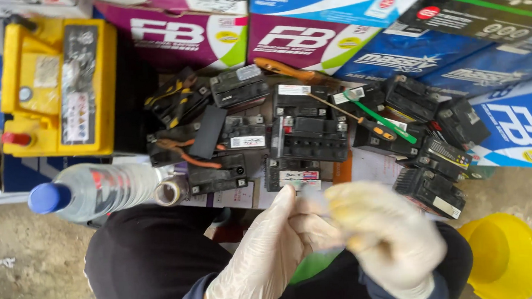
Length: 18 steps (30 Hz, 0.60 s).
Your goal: Refilling battery cells with liquid using a syringe
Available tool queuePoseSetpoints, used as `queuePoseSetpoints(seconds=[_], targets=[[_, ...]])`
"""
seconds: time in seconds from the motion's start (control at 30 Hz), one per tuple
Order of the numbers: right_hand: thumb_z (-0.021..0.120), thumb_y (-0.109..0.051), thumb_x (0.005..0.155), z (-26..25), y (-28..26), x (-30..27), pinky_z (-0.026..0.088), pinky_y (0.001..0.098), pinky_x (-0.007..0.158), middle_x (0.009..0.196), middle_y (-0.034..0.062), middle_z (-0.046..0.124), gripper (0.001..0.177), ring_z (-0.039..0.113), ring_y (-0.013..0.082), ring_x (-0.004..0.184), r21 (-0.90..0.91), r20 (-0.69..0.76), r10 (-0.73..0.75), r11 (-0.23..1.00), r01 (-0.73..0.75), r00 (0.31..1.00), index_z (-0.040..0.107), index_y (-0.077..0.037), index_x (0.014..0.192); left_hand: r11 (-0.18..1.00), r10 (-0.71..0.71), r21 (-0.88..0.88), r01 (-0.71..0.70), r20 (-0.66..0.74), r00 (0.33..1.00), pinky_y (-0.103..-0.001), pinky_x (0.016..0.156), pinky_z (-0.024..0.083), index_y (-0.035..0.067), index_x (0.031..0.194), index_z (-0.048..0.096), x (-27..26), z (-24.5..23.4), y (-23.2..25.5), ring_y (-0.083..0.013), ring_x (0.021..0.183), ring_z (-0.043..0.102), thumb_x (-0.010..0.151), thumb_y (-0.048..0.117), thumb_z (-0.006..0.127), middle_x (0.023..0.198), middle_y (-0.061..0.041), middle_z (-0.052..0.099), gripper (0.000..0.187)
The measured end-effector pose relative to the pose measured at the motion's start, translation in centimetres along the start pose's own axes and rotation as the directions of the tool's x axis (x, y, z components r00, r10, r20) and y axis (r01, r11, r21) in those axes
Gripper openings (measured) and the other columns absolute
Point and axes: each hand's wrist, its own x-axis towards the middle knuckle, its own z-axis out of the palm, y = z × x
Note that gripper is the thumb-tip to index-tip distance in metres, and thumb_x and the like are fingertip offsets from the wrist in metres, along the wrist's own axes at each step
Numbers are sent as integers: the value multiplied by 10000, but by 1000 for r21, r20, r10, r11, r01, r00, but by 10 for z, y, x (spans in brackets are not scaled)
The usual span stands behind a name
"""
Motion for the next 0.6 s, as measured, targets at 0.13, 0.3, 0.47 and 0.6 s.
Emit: queuePoseSetpoints(seconds=[0.13,0.3,0.47,0.6], targets=[[468,-380,1063,-21,22,8,624,423,854,985,278,697,503,743,355,888,-80,-610,125,973,-218,782,626,97,1055,905,-95,426,-10,225,970,-358,862,615,-87,1110,671,14,11,23,-263,847,740,1056,401,417,951,-227,755,553],[537,-142,1160,-42,55,13,645,419,844,1012,296,669,314,731,377,875,46,-741,184,973,-225,645,614,153,1237,435,200,816,-380,324,925,-264,930,581,89,738,686,45,51,76,-129,968,744,1013,131,502,936,-42,770,333],[578,-110,1109,-40,71,10,689,467,857,1197,294,663,252,758,413,938,38,-676,187,975,-221,713,597,118,1216,489,393,736,-469,295,871,-264,983,606,34,1135,699,101,40,82,-124,935,745,1019,208,562,952,-77,772,250],[593,-200,1068,-38,75,12,694,487,844,1160,324,657,379,760,439,942,11,-658,181,973,-231,731,597,155,1199,466,385,743,-481,319,866,-276,979,611,25,1139,694,119,29,75,-133,932,732,1032,210,545,935,-73,754,261]])
